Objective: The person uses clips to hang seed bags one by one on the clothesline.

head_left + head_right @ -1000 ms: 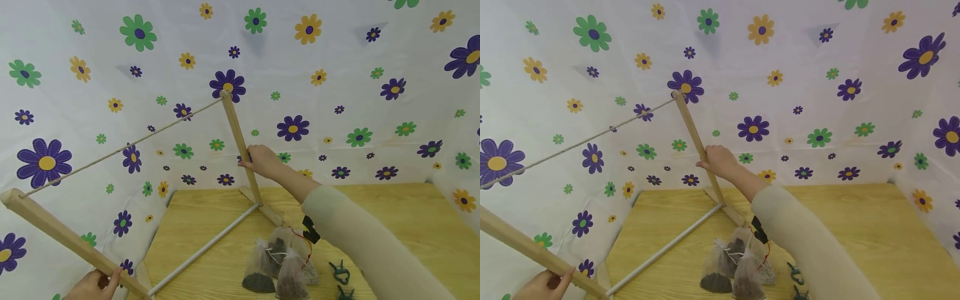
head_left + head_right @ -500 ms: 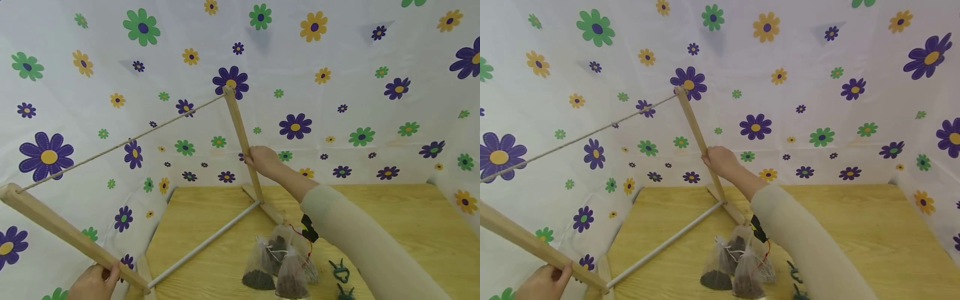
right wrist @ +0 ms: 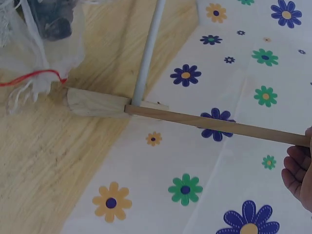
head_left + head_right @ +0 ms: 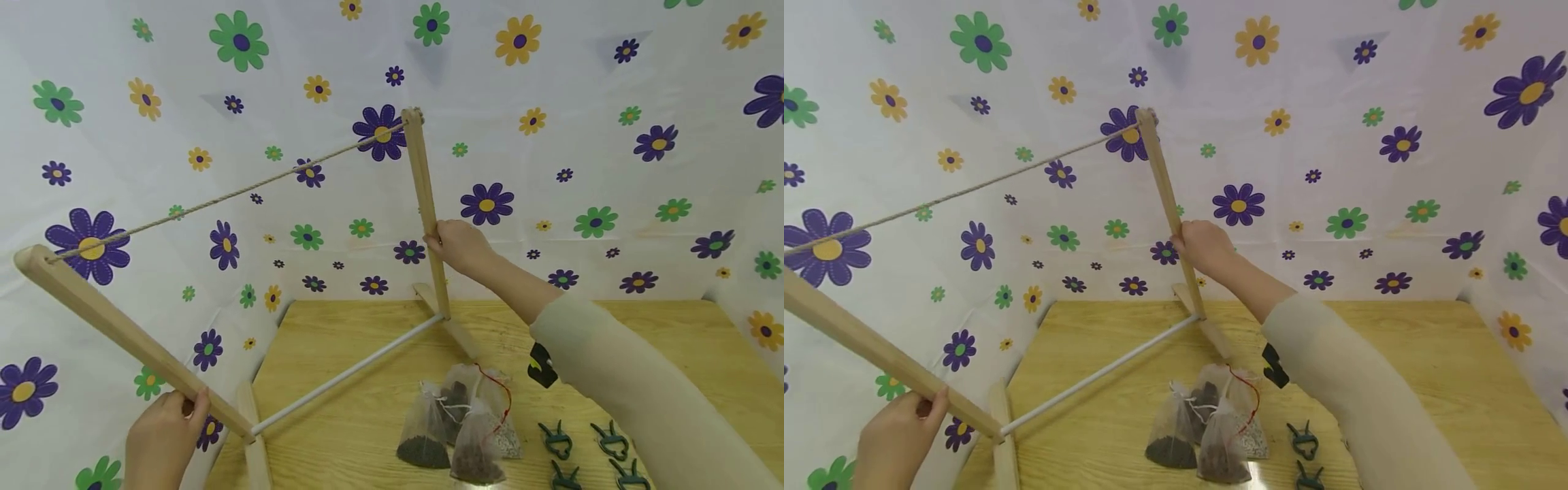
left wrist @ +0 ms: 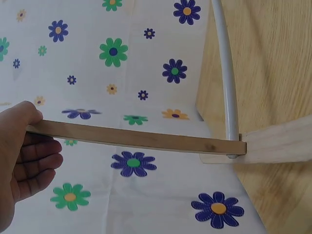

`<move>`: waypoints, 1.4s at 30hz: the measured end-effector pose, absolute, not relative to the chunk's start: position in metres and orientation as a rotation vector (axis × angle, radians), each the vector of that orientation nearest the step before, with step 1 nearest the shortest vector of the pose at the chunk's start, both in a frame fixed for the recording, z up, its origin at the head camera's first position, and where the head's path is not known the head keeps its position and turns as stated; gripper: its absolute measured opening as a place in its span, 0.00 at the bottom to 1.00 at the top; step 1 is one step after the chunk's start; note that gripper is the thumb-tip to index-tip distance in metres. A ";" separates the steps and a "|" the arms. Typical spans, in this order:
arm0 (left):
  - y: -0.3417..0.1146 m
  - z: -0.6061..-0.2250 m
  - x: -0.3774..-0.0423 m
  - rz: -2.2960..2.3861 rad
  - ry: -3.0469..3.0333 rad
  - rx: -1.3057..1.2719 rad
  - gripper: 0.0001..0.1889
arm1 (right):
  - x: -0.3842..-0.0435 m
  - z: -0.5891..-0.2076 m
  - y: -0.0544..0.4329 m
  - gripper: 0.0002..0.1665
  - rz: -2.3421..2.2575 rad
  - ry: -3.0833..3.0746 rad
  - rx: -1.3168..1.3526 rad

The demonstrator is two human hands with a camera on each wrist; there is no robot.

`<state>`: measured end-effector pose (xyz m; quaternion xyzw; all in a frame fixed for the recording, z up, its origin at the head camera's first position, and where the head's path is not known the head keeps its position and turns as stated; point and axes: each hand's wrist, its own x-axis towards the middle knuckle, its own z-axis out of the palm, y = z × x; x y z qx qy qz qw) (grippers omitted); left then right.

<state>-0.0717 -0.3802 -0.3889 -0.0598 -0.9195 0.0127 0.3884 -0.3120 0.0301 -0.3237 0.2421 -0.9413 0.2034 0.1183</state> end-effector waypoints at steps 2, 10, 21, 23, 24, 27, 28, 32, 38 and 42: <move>-0.374 -0.386 -0.079 0.016 -2.330 -0.162 0.37 | -0.309 -0.320 0.041 0.18 0.596 -2.753 0.681; -0.355 -0.380 -0.108 -0.061 -2.256 -0.255 0.33 | -0.296 -0.308 0.084 0.18 0.569 -2.752 0.633; -0.320 -0.367 -0.145 -0.125 -2.292 -0.364 0.10 | -0.277 -0.305 0.143 0.17 0.586 -2.677 0.566; -0.313 -0.367 -0.151 -0.138 -2.293 -0.382 0.10 | -0.272 -0.304 0.153 0.18 0.594 -2.680 0.551; -0.310 -0.366 -0.154 -0.144 -2.290 -0.393 0.10 | -0.270 -0.305 0.157 0.18 0.593 -2.680 0.544; -0.301 -0.367 -0.161 -0.148 -2.276 -0.429 0.10 | -0.266 -0.305 0.169 0.18 0.590 -2.681 0.523; -0.299 -0.368 -0.163 -0.150 -2.276 -0.435 0.10 | -0.265 -0.306 0.173 0.18 0.579 -2.674 0.516; -0.286 -0.374 -0.175 -0.169 -2.262 -0.453 0.10 | -0.259 -0.307 0.191 0.18 0.539 -2.625 0.495; -0.259 -0.381 -0.190 -0.190 -2.221 -0.520 0.10 | -0.244 -0.312 0.223 0.17 0.495 -2.582 0.417; -0.243 -0.379 -0.199 -0.197 -2.232 -0.558 0.10 | -0.237 -0.315 0.240 0.16 0.492 -2.575 0.374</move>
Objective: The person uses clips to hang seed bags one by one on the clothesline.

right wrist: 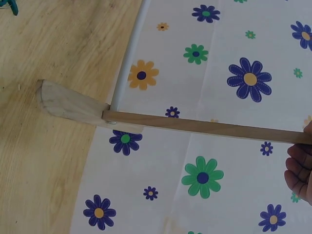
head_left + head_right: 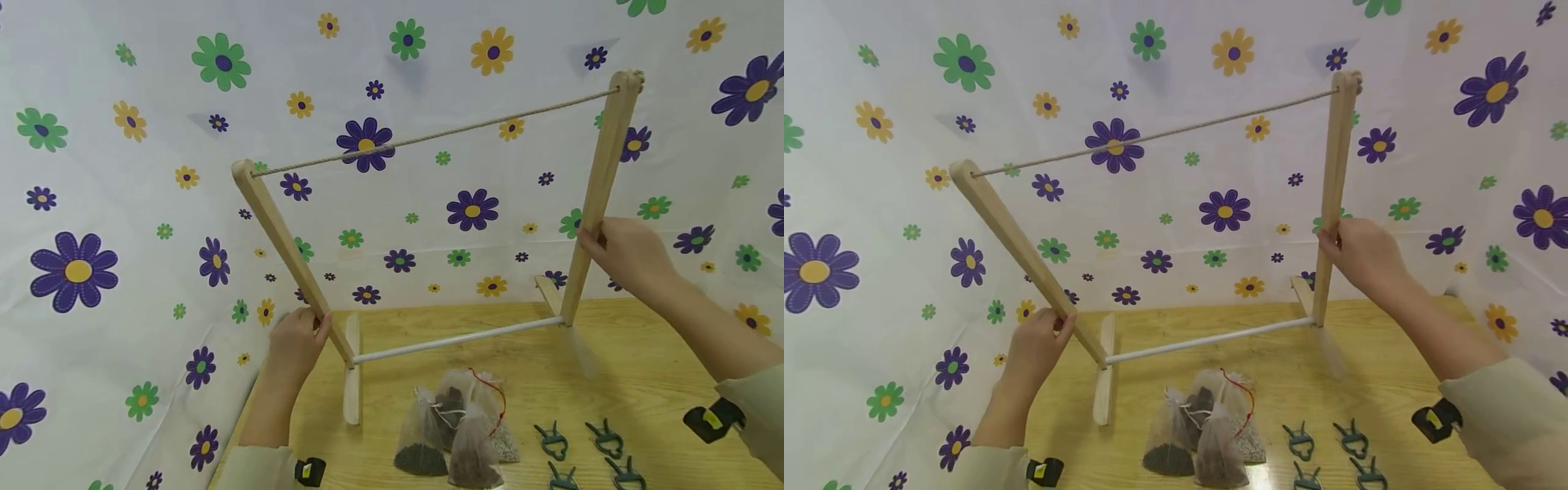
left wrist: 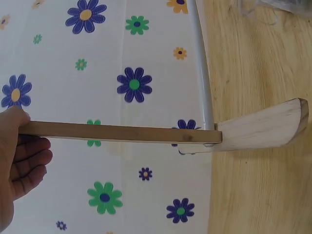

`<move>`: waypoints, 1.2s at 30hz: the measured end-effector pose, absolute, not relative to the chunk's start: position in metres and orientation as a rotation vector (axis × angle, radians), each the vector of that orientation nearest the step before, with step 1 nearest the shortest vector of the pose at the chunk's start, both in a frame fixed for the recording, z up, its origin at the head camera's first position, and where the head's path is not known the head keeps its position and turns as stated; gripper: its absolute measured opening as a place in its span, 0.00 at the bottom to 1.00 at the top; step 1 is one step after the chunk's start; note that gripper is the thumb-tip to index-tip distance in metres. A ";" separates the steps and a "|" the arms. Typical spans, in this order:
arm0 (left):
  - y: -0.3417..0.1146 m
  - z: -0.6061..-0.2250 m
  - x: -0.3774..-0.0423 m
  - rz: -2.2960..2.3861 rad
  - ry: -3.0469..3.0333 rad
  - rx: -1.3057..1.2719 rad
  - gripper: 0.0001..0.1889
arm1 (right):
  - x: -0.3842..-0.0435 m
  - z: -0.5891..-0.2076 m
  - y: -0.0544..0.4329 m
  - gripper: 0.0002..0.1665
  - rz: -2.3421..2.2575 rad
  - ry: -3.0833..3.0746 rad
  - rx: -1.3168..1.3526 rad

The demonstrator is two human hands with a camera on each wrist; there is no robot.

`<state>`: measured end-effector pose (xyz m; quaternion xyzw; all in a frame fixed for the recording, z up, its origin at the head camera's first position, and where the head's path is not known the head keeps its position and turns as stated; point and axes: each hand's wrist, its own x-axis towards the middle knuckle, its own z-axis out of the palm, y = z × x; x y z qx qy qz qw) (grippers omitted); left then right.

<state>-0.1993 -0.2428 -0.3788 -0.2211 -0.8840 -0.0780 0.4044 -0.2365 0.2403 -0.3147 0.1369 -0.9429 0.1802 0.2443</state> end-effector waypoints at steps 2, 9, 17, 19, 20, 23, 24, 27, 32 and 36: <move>-0.236 -0.379 -0.206 -0.184 -2.246 -0.571 0.10 | -0.233 -0.316 0.247 0.16 0.502 -2.582 0.344; -0.213 -0.386 -0.228 -0.173 -2.271 -0.639 0.11 | -0.222 -0.325 0.272 0.16 0.443 -2.543 0.300; -0.188 -0.393 -0.238 -0.209 -2.349 -0.648 0.12 | -0.217 -0.340 0.297 0.15 0.390 -2.486 0.296; -0.183 -0.395 -0.239 -0.207 -2.375 -0.639 0.12 | -0.217 -0.344 0.301 0.16 0.387 -2.489 0.291; -0.181 -0.396 -0.240 -0.208 -2.387 -0.638 0.13 | -0.217 -0.346 0.302 0.16 0.385 -2.488 0.291; -0.174 -0.398 -0.243 -0.233 -2.421 -0.632 0.12 | -0.217 -0.352 0.307 0.16 0.401 -2.509 0.274; -0.172 -0.399 -0.245 -0.237 -2.430 -0.628 0.12 | -0.216 -0.354 0.309 0.17 0.413 -2.519 0.272; -0.166 -0.403 -0.250 -0.254 -2.443 -0.627 0.12 | -0.217 -0.359 0.313 0.17 0.430 -2.543 0.258; -0.157 -0.409 -0.257 -0.252 -2.499 -0.606 0.14 | -0.221 -0.366 0.320 0.18 0.434 -2.560 0.251; -0.153 -0.413 -0.259 -0.274 -2.585 -0.560 0.15 | -0.224 -0.372 0.323 0.19 0.472 -2.604 0.224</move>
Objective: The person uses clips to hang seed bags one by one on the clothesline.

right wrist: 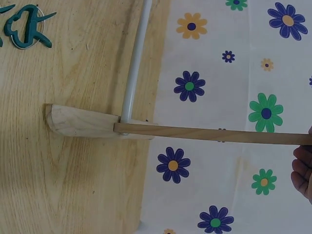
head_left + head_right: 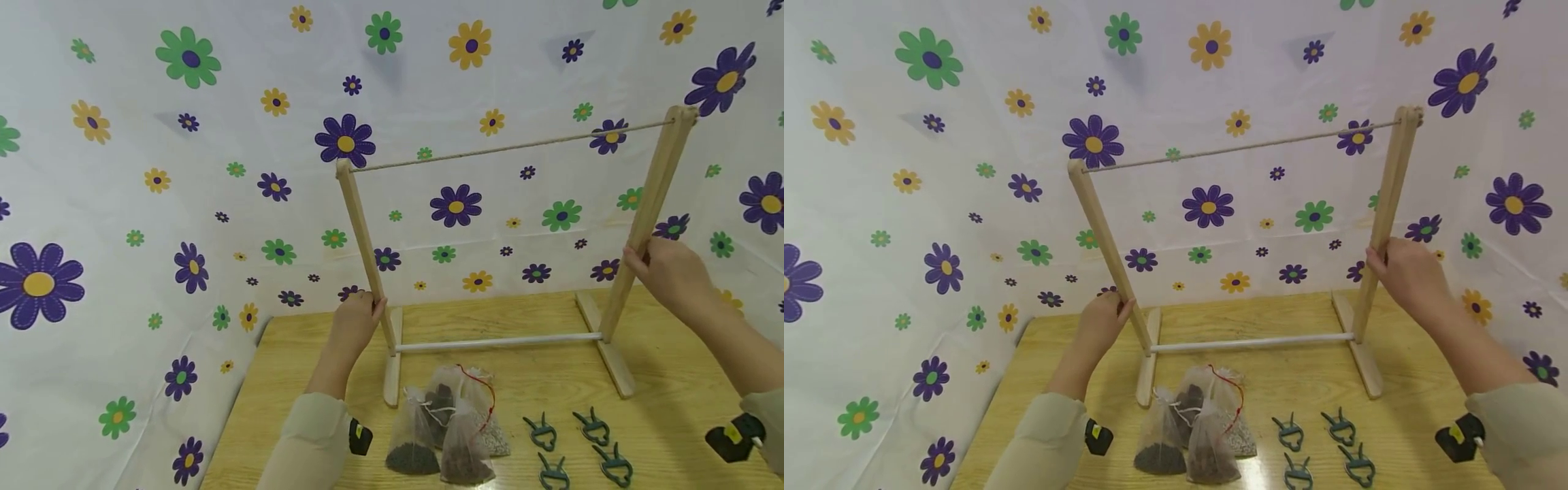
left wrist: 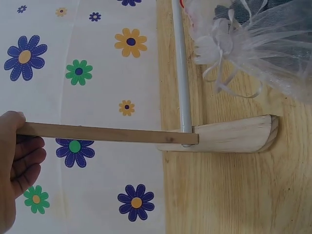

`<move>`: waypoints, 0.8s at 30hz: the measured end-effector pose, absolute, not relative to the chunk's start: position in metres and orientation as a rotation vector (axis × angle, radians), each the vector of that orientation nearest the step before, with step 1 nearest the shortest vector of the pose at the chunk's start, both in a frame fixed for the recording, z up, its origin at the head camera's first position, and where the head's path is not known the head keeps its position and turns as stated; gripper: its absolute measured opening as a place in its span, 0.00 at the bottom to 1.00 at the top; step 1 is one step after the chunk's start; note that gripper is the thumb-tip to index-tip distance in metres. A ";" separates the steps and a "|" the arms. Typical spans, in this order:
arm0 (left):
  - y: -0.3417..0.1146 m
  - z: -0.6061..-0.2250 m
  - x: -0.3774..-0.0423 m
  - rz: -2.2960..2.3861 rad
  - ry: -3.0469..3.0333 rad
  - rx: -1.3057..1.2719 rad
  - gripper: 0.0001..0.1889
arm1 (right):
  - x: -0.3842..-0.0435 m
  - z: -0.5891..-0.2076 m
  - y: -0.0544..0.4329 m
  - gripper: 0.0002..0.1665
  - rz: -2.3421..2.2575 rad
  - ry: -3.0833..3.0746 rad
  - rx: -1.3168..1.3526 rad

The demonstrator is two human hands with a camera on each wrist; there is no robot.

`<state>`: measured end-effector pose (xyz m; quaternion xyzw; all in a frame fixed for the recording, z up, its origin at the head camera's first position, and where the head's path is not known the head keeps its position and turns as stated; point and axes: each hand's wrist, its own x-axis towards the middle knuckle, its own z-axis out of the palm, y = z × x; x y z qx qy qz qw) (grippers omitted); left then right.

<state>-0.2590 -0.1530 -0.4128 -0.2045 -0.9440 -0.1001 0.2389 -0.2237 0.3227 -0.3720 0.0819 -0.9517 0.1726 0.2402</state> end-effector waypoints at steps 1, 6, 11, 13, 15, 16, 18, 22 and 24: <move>-0.152 -0.413 -0.259 -0.281 -2.602 -0.554 0.15 | -0.224 -0.373 0.323 0.19 0.485 -2.619 0.215; -0.150 -0.417 -0.259 -0.312 -2.668 -0.540 0.15 | -0.224 -0.379 0.323 0.19 0.527 -2.653 0.182; -0.149 -0.420 -0.259 -0.367 -2.696 -0.520 0.16 | -0.225 -0.382 0.324 0.17 0.529 -2.640 0.162; -0.147 -0.420 -0.257 -0.389 -2.719 -0.486 0.17 | -0.224 -0.381 0.324 0.18 0.523 -2.644 0.151; -0.147 -0.421 -0.253 -0.383 -2.736 -0.444 0.17 | -0.222 -0.380 0.323 0.22 0.511 -2.661 0.137; -0.146 -0.422 -0.250 -0.375 -2.738 -0.431 0.17 | -0.221 -0.380 0.323 0.25 0.513 -2.682 0.123; -0.147 -0.422 -0.243 -0.348 -2.716 -0.430 0.17 | -0.218 -0.381 0.322 0.31 0.502 -2.715 0.107; -0.147 -0.425 -0.227 -0.275 -2.617 -0.514 0.15 | -0.211 -0.385 0.322 0.38 0.497 -2.780 0.087; -0.146 -0.426 -0.219 -0.261 -2.569 -0.564 0.14 | -0.208 -0.388 0.322 0.37 0.489 -2.796 0.090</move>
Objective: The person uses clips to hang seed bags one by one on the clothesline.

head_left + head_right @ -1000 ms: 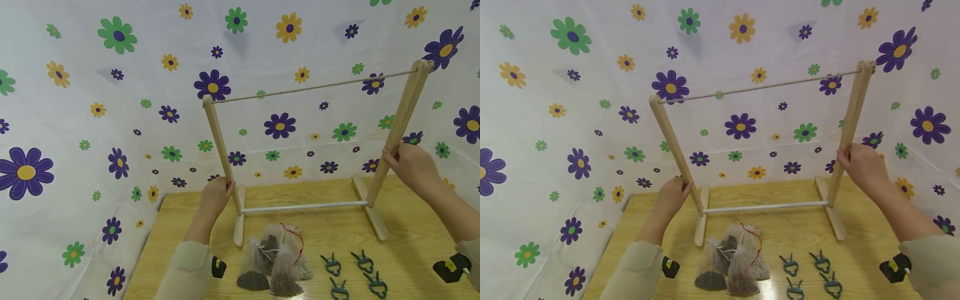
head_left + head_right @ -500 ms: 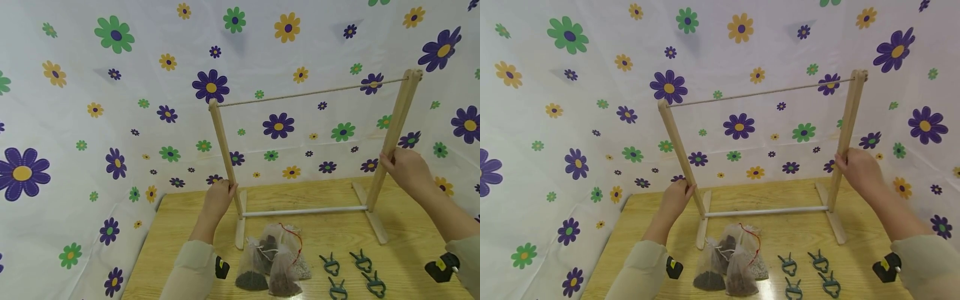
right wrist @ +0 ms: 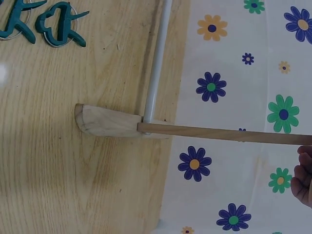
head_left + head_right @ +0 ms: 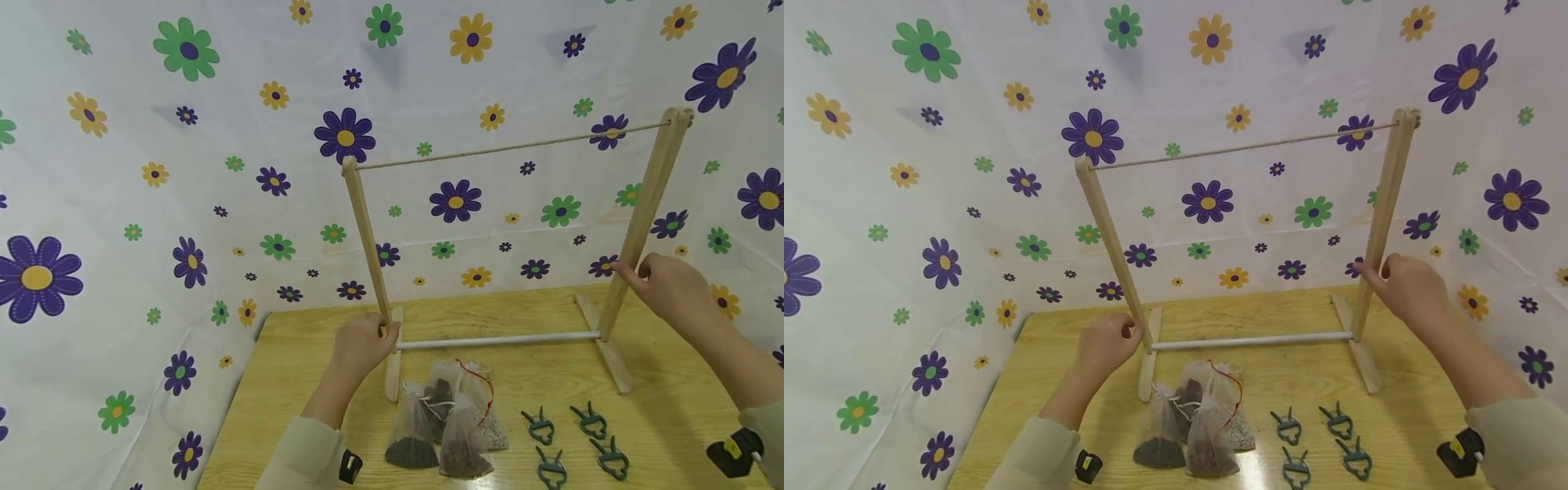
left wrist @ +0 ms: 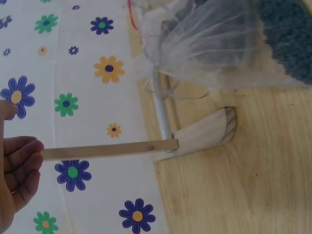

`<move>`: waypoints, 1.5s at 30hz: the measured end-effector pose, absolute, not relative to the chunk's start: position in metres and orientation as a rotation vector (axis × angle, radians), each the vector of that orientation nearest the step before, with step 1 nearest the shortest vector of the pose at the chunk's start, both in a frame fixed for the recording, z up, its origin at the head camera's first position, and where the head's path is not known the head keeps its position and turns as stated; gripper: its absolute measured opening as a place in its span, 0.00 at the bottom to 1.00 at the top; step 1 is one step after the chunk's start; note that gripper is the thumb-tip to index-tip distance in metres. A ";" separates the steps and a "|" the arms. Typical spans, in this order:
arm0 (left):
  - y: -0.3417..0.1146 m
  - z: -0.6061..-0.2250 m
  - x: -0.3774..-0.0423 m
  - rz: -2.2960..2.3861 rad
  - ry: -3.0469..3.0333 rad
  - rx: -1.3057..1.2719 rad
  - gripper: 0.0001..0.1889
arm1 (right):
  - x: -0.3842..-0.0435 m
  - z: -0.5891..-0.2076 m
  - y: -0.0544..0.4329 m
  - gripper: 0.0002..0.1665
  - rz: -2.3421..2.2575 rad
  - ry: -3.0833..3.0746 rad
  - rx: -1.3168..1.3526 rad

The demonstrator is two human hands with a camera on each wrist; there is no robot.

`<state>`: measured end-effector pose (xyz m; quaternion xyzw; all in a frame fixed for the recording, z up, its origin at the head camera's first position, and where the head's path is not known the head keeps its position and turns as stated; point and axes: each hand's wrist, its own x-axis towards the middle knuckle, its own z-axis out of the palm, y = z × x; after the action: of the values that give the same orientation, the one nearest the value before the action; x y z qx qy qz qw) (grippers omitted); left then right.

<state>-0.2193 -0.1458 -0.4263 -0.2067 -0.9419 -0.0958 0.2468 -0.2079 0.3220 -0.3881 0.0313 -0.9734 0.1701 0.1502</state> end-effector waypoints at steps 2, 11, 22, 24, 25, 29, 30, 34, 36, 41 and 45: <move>-0.144 -0.429 -0.213 -0.242 -2.540 -0.604 0.14 | -0.206 -0.391 0.321 0.38 0.501 -2.822 0.087; -0.126 -0.452 -0.188 -0.291 -2.530 -0.819 0.14 | -0.197 -0.418 0.305 0.27 0.426 -2.857 0.235; -0.112 -0.479 -0.172 -0.237 -2.648 -1.150 0.16 | -0.186 -0.458 0.267 0.28 0.310 -2.957 0.389; -0.112 -0.484 -0.170 -0.302 -2.677 -1.235 0.17 | -0.183 -0.466 0.260 0.31 0.273 -2.935 0.438; -0.112 -0.486 -0.169 -0.326 -2.687 -1.282 0.17 | -0.182 -0.469 0.257 0.33 0.249 -2.915 0.463; -0.114 -0.494 -0.165 -0.327 -2.701 -1.461 0.17 | -0.179 -0.482 0.246 0.31 0.161 -2.868 0.548; -0.114 -0.496 -0.164 -0.324 -2.707 -1.501 0.17 | -0.178 -0.484 0.243 0.30 0.136 -2.867 0.564; -0.110 -0.501 -0.162 -0.324 -2.725 -1.590 0.18 | -0.174 -0.493 0.234 0.25 0.149 -2.885 0.592; -0.108 -0.504 -0.161 -0.384 -2.736 -1.590 0.17 | -0.172 -0.498 0.230 0.26 0.108 -2.852 0.636; -0.104 -0.513 -0.159 -0.633 -2.753 -1.591 0.14 | -0.169 -0.511 0.218 0.26 -0.082 -2.741 0.800; -0.101 -0.519 -0.158 -0.771 -2.779 -1.628 0.16 | -0.166 -0.519 0.207 0.28 -0.056 -2.817 0.868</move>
<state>-0.1576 -0.1011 -0.5192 -0.4897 -0.8361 -0.2320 -0.0851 -0.1658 0.2072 -0.5191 0.2929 -0.9511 -0.0188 0.0966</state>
